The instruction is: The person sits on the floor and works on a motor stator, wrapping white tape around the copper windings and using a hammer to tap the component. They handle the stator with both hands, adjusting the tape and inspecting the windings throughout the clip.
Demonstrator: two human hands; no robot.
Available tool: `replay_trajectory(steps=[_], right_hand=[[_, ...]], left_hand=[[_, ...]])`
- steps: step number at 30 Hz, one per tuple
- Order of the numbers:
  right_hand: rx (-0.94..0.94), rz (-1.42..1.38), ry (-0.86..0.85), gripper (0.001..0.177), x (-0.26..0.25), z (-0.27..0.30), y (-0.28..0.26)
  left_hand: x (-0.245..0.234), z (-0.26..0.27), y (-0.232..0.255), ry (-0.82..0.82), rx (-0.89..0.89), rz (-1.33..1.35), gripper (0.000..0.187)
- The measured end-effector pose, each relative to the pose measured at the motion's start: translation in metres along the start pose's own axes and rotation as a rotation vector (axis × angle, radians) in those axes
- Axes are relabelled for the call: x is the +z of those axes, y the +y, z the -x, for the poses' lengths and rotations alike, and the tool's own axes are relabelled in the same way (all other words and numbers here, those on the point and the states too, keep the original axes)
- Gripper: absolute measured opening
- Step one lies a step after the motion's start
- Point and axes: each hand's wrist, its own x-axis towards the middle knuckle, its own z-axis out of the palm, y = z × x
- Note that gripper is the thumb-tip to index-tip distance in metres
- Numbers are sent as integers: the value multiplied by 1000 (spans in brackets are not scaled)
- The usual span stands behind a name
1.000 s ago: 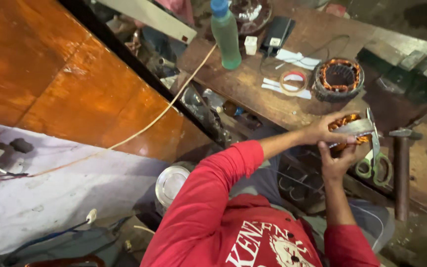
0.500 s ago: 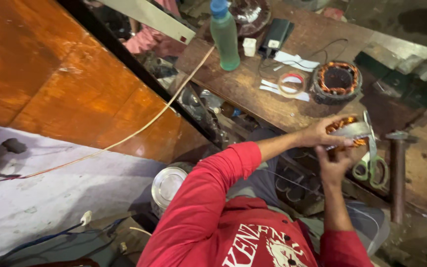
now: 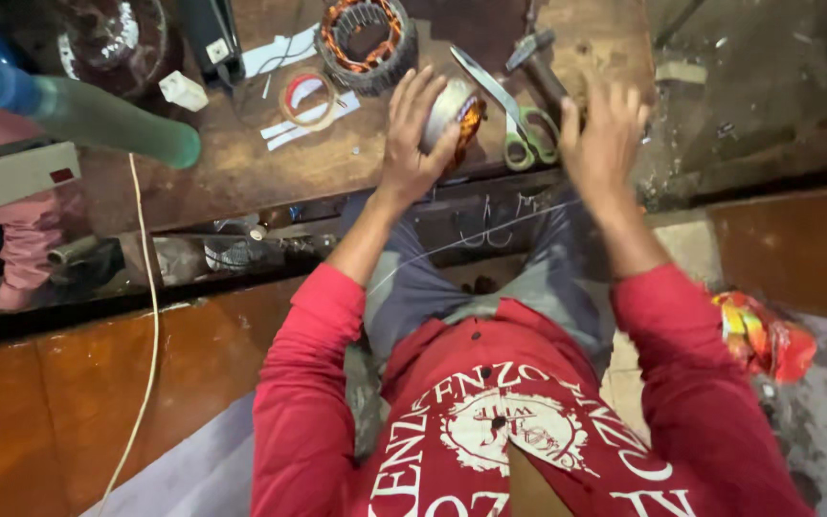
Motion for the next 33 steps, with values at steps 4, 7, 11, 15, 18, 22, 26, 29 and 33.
replay_trajectory(steps=[4,7,11,15,18,22,26,29,33], right_hand=[[78,-196,-323,43,13,-22,27],[123,-237,-425,36,21,-27,32],[72,-322,-227,30,20,-17,30],[454,-694,-303,29,13,14,6],[636,-969,-379,31,9,53,-26],[676,-1086,-453,38,18,78,-48],[336,-760,-123,40,25,70,-38],[448,-783,-166,39,21,68,-34],[424,-866,-244,46,3,80,-47]], left_hand=[[10,-20,8,4,-66,-99,55],[14,-28,10,-13,-75,-69,66],[13,-19,11,27,-110,129,59],[4,0,4,27,-57,170,55],[-3,11,3,54,-8,166,55],[-7,15,15,-2,-36,82,54],[-10,-4,25,-93,-165,-22,52],[-7,-24,19,-106,-183,0,50],[2,-34,14,-89,-95,-14,46]])
